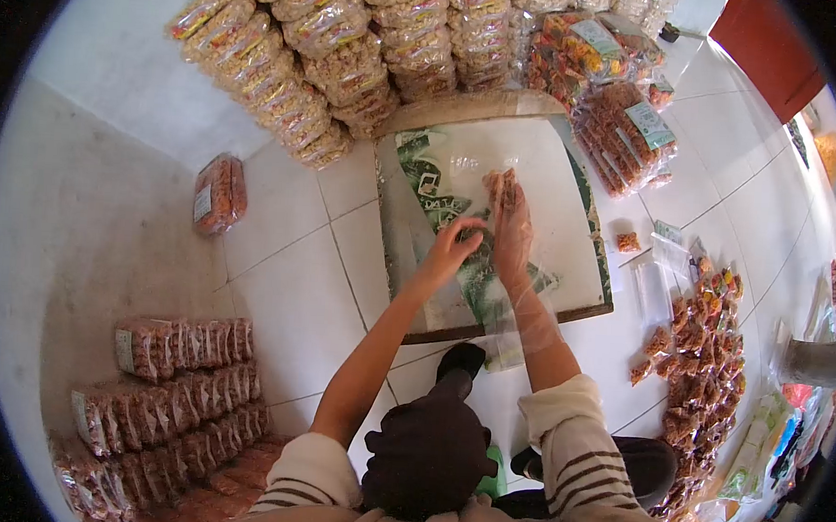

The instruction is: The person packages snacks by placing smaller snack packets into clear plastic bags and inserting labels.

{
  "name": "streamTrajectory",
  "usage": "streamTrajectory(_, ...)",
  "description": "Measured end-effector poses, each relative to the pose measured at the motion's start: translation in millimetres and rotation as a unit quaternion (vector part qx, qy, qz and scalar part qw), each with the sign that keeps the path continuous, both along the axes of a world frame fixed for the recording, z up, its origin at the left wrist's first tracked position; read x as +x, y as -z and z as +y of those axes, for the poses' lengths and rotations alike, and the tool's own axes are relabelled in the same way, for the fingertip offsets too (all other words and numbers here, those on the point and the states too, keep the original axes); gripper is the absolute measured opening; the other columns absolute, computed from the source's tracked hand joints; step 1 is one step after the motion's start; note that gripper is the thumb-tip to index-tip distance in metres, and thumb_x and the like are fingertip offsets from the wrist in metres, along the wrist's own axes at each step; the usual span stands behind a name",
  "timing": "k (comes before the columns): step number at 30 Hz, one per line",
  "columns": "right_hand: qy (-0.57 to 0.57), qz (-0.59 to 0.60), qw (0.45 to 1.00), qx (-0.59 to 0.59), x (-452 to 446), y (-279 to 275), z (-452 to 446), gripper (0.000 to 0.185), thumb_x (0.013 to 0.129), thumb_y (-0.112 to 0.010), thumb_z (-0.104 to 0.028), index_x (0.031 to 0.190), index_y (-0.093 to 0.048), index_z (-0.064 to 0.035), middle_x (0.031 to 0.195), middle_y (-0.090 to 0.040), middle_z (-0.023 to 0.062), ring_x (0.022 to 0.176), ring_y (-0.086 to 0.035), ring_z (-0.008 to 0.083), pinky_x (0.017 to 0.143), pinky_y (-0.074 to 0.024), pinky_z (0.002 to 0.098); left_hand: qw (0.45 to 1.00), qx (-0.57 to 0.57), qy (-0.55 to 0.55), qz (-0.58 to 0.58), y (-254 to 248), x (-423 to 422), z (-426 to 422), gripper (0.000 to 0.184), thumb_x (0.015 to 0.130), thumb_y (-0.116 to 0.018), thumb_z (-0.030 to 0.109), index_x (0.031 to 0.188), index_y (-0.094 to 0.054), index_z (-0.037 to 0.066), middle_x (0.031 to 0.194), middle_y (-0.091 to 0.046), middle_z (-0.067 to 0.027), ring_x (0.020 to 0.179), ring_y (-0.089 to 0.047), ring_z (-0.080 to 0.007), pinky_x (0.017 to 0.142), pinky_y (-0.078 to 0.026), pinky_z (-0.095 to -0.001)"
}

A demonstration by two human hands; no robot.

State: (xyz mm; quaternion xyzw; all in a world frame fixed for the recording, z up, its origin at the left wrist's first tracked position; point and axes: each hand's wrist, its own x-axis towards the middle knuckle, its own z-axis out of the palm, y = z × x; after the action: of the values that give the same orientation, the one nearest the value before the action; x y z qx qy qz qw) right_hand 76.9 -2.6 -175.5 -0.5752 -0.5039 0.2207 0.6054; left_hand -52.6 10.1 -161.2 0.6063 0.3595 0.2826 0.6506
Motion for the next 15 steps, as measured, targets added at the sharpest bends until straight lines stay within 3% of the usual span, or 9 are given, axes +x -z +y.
streamTrajectory(3, 0.017, -0.107, 0.993, 0.041, 0.9, 5.4, 5.8, 0.039, 0.092, -0.031, -0.014, 0.126, -0.024, 0.0020, 0.131, -0.034, 0.0132, 0.118, -0.037, 0.0222, 0.096, -0.0325, 0.0288, 0.995, 0.021, -0.099, 0.026, 1.0, 35.5, 20.5, 0.032, 0.078, -0.059, 0.011, 0.108, -0.049, 0.004, 0.104, -0.052, -0.0060, 0.087, -0.053, -0.0160, 0.077, -0.043, -0.0293)
streamTrajectory(4, -0.062, 0.144, 0.985, 0.065, 1.2, 19.8, 13.0, 0.039, 0.092, -0.030, -0.016, 0.127, -0.025, 0.0004, 0.131, -0.034, 0.0129, 0.117, -0.038, 0.0218, 0.095, -0.0331, 0.0291, 0.983, 0.040, -0.168, 0.064, 7.6, 44.6, 23.9, 0.027, 0.076, -0.060, 0.007, 0.102, -0.054, 0.002, 0.098, -0.056, -0.0074, 0.082, -0.057, -0.0184, 0.073, -0.046, -0.0303)
streamTrajectory(5, -0.138, 0.384, 0.909, 0.086, 4.0, 29.5, 18.3, 0.039, 0.093, -0.030, -0.018, 0.127, -0.026, -0.0011, 0.131, -0.034, 0.0125, 0.117, -0.039, 0.0213, 0.095, -0.0336, 0.0294, 0.984, 0.043, -0.165, 0.059, 13.2, 50.9, 27.6, 0.027, 0.076, -0.060, 0.007, 0.102, -0.054, 0.002, 0.098, -0.056, -0.0074, 0.082, -0.057, -0.0184, 0.073, -0.046, -0.0303)
streamTrajectory(7, -0.130, 0.316, 0.939, 0.043, 11.2, 26.7, 14.8, 0.041, 0.094, -0.027, -0.023, 0.129, -0.025, -0.0029, 0.132, -0.032, 0.0116, 0.116, -0.038, 0.0212, 0.095, -0.0326, 0.0307, 0.958, 0.070, -0.238, 0.145, 16.4, 62.7, 28.4, 0.019, 0.071, -0.060, 0.001, 0.091, -0.060, 0.001, 0.088, -0.061, -0.0088, 0.078, -0.059, -0.0206, 0.069, -0.046, -0.0305)
streamTrajectory(8, -0.028, 0.028, 0.999, -0.012, 11.8, 26.6, 10.4, 0.042, 0.092, -0.030, -0.020, 0.129, -0.025, -0.0012, 0.132, -0.032, 0.0112, 0.119, -0.034, 0.0223, 0.097, -0.0270, 0.0312, 0.958, 0.044, -0.248, 0.138, 18.7, 67.7, 27.0, 0.019, 0.072, -0.061, 0.006, 0.090, -0.063, 0.000, 0.085, -0.063, -0.0104, 0.079, -0.058, -0.0203, 0.072, -0.044, -0.0302)
streamTrajectory(9, 0.078, -0.262, 0.960, -0.065, 11.9, 25.0, 6.6, 0.043, 0.091, -0.033, -0.016, 0.130, -0.024, 0.0005, 0.133, -0.032, 0.0107, 0.121, -0.029, 0.0233, 0.100, -0.0214, 0.0317, 0.959, 0.044, -0.245, 0.133, 20.4, 71.8, 26.0, 0.019, 0.072, -0.061, 0.006, 0.090, -0.063, 0.000, 0.085, -0.063, -0.0104, 0.079, -0.058, -0.0203, 0.072, -0.044, -0.0302)
streamTrajectory(10, 0.082, -0.267, 0.958, -0.066, 10.2, 23.5, 3.5, 0.043, 0.091, -0.033, -0.016, 0.130, -0.024, 0.0005, 0.133, -0.032, 0.0107, 0.121, -0.029, 0.0233, 0.100, -0.0214, 0.0317, 0.951, 0.100, -0.254, 0.143, 26.5, 74.9, 25.3, 0.022, 0.070, -0.058, 0.003, 0.091, -0.063, 0.001, 0.087, -0.063, -0.0112, 0.081, -0.059, -0.0218, 0.072, -0.044, -0.0309)
streamTrajectory(13, 0.150, -0.477, 0.854, -0.144, 5.9, 21.1, -10.2, 0.053, 0.082, -0.039, -0.009, 0.131, -0.021, 0.0004, 0.137, -0.021, 0.0141, 0.126, -0.018, 0.0318, 0.103, -0.0175, 0.0379, 0.940, 0.172, -0.256, 0.144, 47.4, 86.5, 26.2, 0.029, 0.066, -0.055, 0.000, 0.093, -0.063, 0.003, 0.089, -0.062, -0.0131, 0.083, -0.059, -0.0247, 0.072, -0.044, -0.0330)
streamTrajectory(15, -0.022, -0.294, 0.955, -0.037, 3.2, 29.1, -64.0, 0.056, 0.081, -0.039, -0.004, 0.130, -0.015, 0.0049, 0.136, -0.015, 0.0233, 0.127, -0.010, 0.0375, 0.104, -0.0123, 0.0409, 0.909, 0.228, -0.310, 0.161, 67.6, 95.6, 34.3, 0.028, 0.065, -0.059, 0.008, 0.092, -0.063, 0.003, 0.087, -0.063, -0.0126, 0.082, -0.059, -0.0246, 0.072, -0.044, -0.0336)
